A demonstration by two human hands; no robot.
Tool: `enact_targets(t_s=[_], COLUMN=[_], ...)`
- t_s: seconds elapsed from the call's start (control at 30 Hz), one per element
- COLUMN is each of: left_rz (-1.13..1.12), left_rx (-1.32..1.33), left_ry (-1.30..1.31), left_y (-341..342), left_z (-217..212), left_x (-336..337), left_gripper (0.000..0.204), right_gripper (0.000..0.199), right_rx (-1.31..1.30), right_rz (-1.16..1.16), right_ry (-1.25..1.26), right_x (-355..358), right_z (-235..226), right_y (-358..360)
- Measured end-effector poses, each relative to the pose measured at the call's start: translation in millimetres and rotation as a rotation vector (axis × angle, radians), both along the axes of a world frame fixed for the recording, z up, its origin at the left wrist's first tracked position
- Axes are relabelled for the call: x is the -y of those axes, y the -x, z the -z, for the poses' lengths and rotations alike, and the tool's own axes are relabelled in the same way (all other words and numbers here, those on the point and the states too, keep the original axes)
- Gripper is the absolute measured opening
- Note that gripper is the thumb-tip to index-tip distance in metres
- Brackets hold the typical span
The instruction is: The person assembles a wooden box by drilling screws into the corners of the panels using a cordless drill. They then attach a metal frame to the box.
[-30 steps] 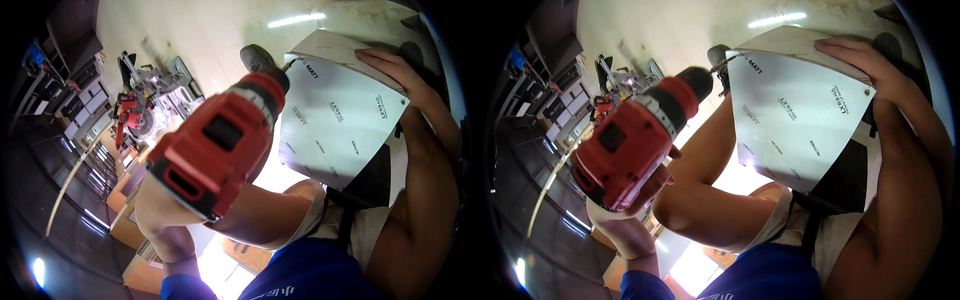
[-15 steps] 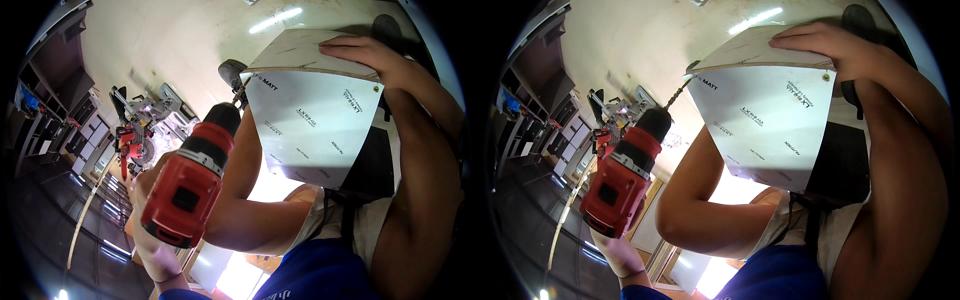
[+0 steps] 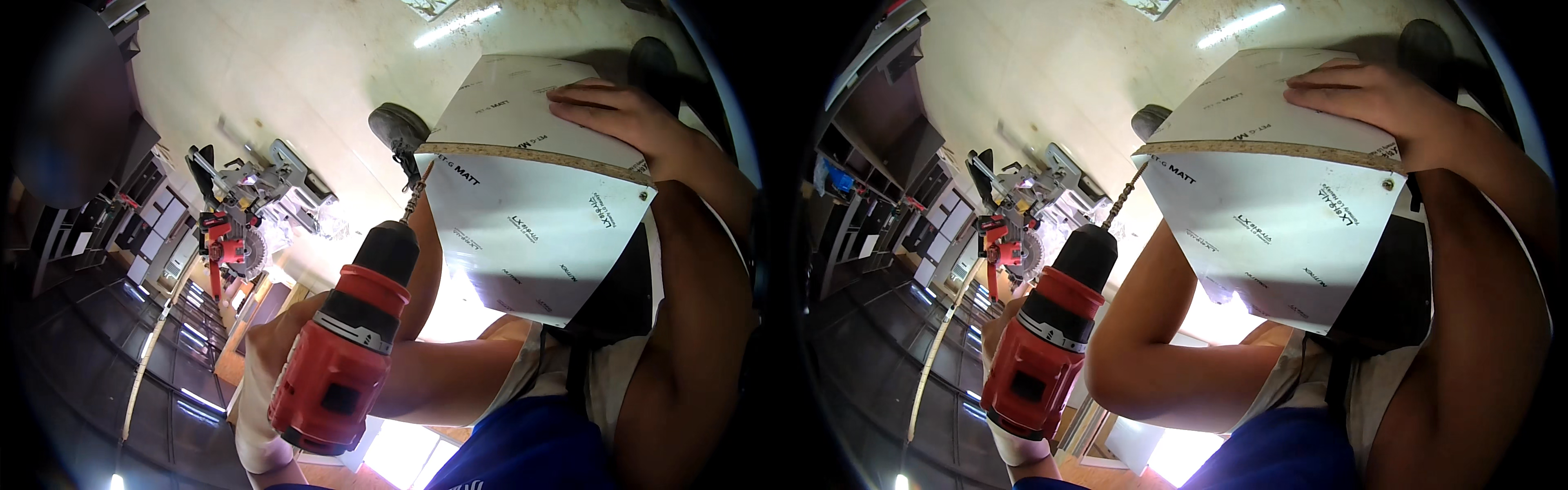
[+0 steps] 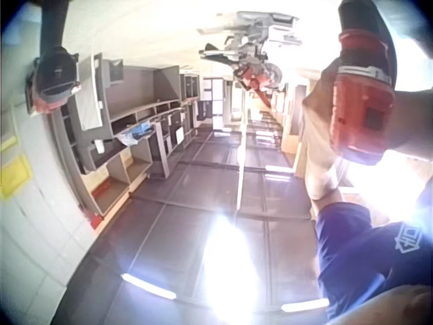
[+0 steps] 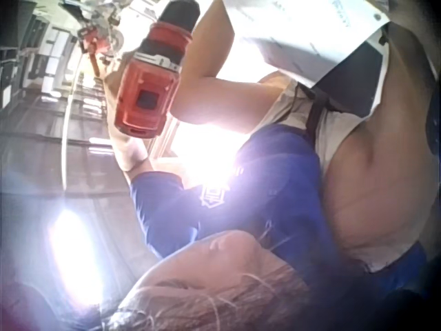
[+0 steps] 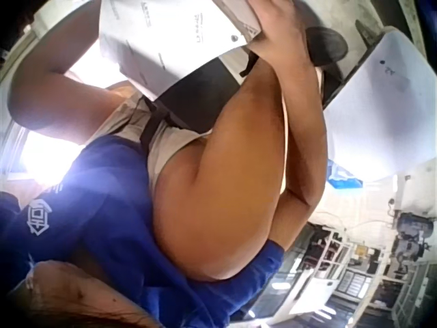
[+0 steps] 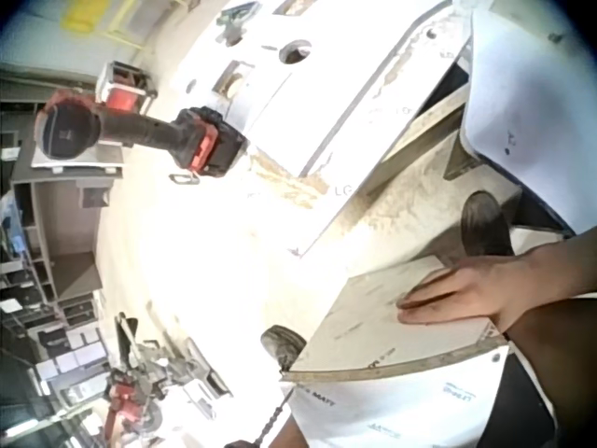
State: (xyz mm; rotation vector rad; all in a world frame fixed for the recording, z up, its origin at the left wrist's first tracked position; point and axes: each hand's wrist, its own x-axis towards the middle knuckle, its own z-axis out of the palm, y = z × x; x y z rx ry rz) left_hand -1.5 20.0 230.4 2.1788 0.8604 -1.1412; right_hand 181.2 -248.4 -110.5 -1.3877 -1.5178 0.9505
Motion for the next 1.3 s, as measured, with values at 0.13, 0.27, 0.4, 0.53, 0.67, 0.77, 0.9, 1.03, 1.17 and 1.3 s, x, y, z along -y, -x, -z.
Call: enact_targets(t_s=[0.13,0.27,0.4,0.53,0.67,0.77,0.9,1.03,1.17,1.3], left_rz=[0.088,0.085,-0.074,0.053,-0.072,-0.061,0.044,0.236,0.022,-0.184], left_rx=[-0.014,-0.002,-0.078,0.029,-0.094,-0.117,-0.061,-0.094,-0.084,-0.026], left_ry=[0.017,0.018,0.153,-0.011,0.007,-0.013,-0.033,-0.035,0.079,0.141], left_y=[-7.4,-4.2,-21.4,-12.1,-15.3,-20.0,-24.9,-24.5,-27.7,-30.6], left_z=[0.1,3.5,1.2,4.3,-3.6,0.5,4.1,1.2,-0.6,7.7], left_x=[0.6,-0.4,-1.5,7.7,1.7,3.1,6.5,2.6,-0.6,8.6], left_gripper=[0.062,0.063,0.063,0.056,0.055,0.056,0.056,0.056,0.055,0.056], right_gripper=[0.085,0.086,0.089,0.091,0.078,0.092,0.089,0.089,0.09,0.091], right_rx=[0.008,0.018,0.008,0.018,0.004,0.0,-0.002,0.012,0.036,0.031], right_rz=[-0.005,-0.027,-0.04,-0.059,-0.06,-0.014,-0.001,0.002,-0.029,-0.042], right_ry=[0.013,0.032,0.006,0.036,0.04,-0.023,-0.003,-0.023,0.005,0.031], right_x=[1.3,-0.5,5.7,2.1,0.2,1.1,2.7,1.9,0.1,4.8], right_z=[-2.9,-4.2,-5.1,-6.2,-7.5,-5.7,-4.3,-2.5,-4.3,-8.7], right_y=[-3.8,-5.7,-9.6,-7.5,-6.7,-4.5,-4.2,-2.7,-6.7,-8.6])
